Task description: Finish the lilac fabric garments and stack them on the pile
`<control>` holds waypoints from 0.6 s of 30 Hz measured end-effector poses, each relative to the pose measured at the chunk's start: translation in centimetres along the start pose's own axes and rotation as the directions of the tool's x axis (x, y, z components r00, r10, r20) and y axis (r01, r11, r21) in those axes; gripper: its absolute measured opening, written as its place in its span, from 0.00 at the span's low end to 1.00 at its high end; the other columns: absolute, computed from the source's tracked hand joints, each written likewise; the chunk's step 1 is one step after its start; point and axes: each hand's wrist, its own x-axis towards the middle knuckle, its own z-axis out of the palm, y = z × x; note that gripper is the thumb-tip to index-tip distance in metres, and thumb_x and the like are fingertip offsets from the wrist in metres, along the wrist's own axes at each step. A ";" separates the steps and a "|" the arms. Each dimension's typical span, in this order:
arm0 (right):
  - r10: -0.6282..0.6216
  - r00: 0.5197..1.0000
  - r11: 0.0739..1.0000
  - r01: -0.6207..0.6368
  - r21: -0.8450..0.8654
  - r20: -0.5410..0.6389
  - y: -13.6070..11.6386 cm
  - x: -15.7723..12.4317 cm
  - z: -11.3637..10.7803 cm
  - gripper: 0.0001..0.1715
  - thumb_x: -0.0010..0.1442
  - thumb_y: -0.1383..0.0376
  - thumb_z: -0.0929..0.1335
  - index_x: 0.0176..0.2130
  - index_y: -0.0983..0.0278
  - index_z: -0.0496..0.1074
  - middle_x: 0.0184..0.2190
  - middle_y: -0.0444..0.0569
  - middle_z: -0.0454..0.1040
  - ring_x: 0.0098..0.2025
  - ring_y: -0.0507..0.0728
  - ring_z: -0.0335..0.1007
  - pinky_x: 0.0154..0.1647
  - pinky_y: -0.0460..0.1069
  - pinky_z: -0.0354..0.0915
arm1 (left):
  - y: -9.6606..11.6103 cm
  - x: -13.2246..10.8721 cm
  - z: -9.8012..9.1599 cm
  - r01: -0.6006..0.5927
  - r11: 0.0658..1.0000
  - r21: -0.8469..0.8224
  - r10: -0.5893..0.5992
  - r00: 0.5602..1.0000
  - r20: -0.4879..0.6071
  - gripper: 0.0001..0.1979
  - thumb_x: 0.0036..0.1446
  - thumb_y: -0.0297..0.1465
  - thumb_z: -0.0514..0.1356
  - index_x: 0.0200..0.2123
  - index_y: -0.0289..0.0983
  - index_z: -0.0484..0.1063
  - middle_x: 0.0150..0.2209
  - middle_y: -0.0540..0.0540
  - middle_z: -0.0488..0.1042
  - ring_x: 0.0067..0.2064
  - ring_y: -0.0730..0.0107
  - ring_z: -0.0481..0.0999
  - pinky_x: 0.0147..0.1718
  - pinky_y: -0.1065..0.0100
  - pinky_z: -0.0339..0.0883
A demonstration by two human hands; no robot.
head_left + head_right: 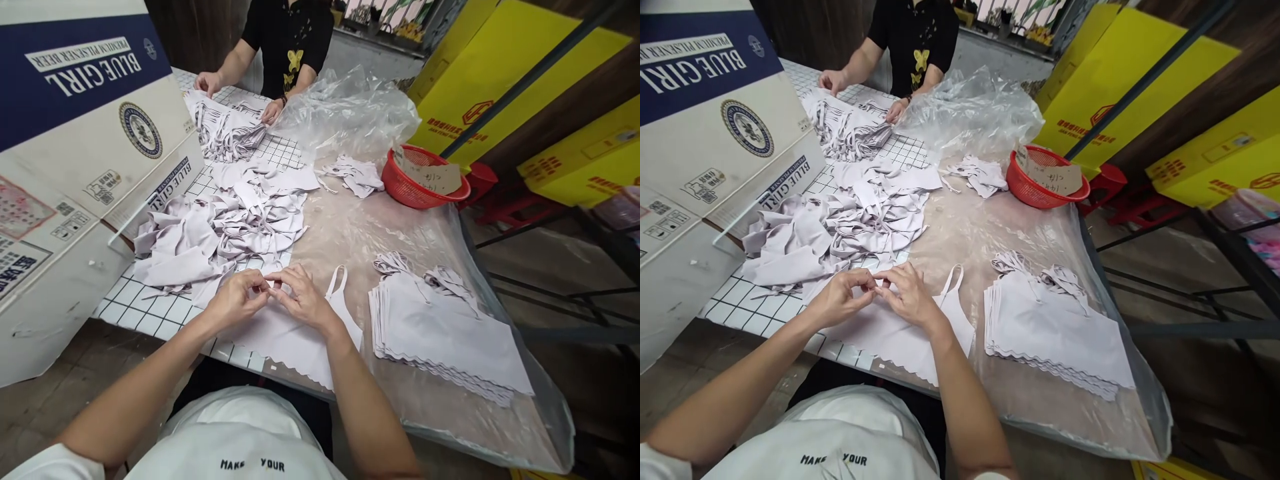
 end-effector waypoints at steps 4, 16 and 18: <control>-0.107 0.994 0.994 0.106 0.031 0.021 0.5 1.5 -0.9 0.09 0.66 0.60 0.67 0.34 0.61 0.72 0.33 0.47 0.72 0.42 0.57 0.64 0.51 0.54 0.57 | -0.2 0.6 -1.2 -0.044 0.998 0.049 0.043 0.999 0.028 0.08 0.56 0.30 0.57 0.27 0.36 0.73 0.27 0.49 0.73 0.32 0.69 0.71 0.34 0.68 0.63; 0.106 0.994 0.893 -0.098 0.440 0.006 3.0 1.9 1.5 0.13 0.64 0.57 0.64 0.32 0.62 0.65 0.28 0.42 0.66 0.31 0.51 0.60 0.34 0.46 0.58 | -3.8 0.3 -1.8 -0.162 0.829 0.536 0.027 0.968 0.250 0.08 0.54 0.28 0.65 0.39 0.37 0.73 0.38 0.43 0.73 0.43 0.55 0.68 0.40 0.58 0.64; 0.091 0.996 0.898 -0.090 0.430 0.020 3.2 2.0 1.5 0.12 0.64 0.58 0.65 0.32 0.63 0.66 0.29 0.43 0.67 0.32 0.51 0.61 0.34 0.46 0.58 | -3.8 0.3 -1.7 -0.152 0.824 0.545 0.001 0.964 0.267 0.06 0.55 0.29 0.64 0.36 0.37 0.72 0.36 0.44 0.72 0.43 0.56 0.68 0.41 0.58 0.63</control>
